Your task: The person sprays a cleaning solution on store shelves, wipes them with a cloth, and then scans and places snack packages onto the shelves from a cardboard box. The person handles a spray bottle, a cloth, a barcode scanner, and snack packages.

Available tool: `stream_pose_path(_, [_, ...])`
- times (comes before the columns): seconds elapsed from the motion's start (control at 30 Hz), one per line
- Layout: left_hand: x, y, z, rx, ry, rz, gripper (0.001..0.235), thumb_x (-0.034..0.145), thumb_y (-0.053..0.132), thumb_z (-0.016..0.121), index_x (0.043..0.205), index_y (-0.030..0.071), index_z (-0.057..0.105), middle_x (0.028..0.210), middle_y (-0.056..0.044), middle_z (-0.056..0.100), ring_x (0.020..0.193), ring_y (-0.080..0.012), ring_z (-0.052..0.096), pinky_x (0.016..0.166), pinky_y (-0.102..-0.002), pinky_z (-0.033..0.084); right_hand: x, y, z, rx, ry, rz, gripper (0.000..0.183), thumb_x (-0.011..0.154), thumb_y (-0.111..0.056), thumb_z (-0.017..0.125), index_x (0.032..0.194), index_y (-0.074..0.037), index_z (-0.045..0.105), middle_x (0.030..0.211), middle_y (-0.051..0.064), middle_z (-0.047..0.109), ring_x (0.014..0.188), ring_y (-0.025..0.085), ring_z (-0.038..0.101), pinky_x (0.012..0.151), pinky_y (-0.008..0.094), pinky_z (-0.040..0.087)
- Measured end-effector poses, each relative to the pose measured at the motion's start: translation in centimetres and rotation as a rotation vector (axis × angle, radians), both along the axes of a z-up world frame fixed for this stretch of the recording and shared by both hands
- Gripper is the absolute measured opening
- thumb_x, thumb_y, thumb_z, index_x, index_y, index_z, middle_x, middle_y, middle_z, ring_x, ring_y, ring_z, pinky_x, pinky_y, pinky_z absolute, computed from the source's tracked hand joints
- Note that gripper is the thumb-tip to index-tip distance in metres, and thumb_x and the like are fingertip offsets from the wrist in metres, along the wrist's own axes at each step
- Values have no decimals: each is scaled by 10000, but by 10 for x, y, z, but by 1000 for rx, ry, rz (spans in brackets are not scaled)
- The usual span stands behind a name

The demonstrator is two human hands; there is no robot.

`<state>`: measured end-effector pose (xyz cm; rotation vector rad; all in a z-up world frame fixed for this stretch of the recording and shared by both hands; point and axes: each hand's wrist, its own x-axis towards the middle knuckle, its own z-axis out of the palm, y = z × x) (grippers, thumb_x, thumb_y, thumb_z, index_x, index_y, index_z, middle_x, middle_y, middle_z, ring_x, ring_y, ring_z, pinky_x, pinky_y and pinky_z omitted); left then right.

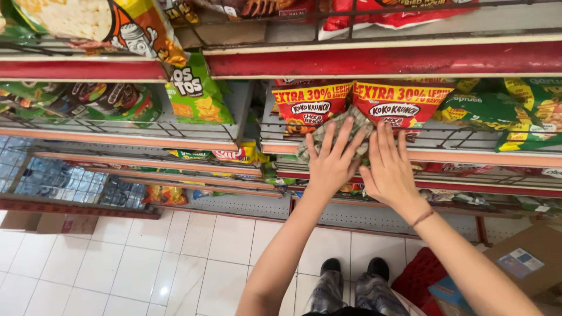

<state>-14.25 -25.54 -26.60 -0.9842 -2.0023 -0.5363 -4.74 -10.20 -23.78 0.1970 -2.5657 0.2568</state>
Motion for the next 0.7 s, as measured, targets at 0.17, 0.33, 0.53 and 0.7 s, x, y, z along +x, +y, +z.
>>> stream_pose_path(0.17, [-33, -15, -20, 1, 140, 104, 495, 1060, 344, 634, 1543, 258, 563, 1665, -21, 389, 1591, -273, 237, 1298, -590, 0, -15, 0, -26, 30, -15, -97, 774, 929, -291, 581, 1495, 172, 325, 1584, 406, 279, 1508, 535, 261, 1230, 680, 126])
stream_pose_path(0.33, [-49, -48, -36, 354, -183, 219, 484, 1019, 179, 550, 1499, 128, 542, 1650, -91, 384, 1587, -359, 230, 1294, -580, -24, -19, -1, -32, 30, -29, -136, 784, 902, -304, 597, 1481, 154, 333, 1571, 394, 305, 1485, 524, 283, 1230, 676, 126])
stream_pose_path(0.53, [-21, -15, -35, 264, -154, -26, 459, 992, 118, 538, 1444, 187, 586, 1605, -39, 474, 1585, -282, 307, 1320, -572, -21, -21, -7, -36, 2, 35, -152, 807, 877, -296, 610, 1477, 172, 341, 1568, 400, 303, 1482, 536, 288, 1211, 693, 136])
stream_pose_path(0.7, [-37, -44, -22, 184, -50, 53, 436, 1015, 88, 563, 1445, 160, 574, 1620, -93, 442, 1572, -327, 274, 1310, -561, 9, -24, -7, -38, -5, 46, -165, 803, 875, -308, 609, 1472, 159, 344, 1563, 394, 305, 1473, 537, 299, 1208, 695, 146])
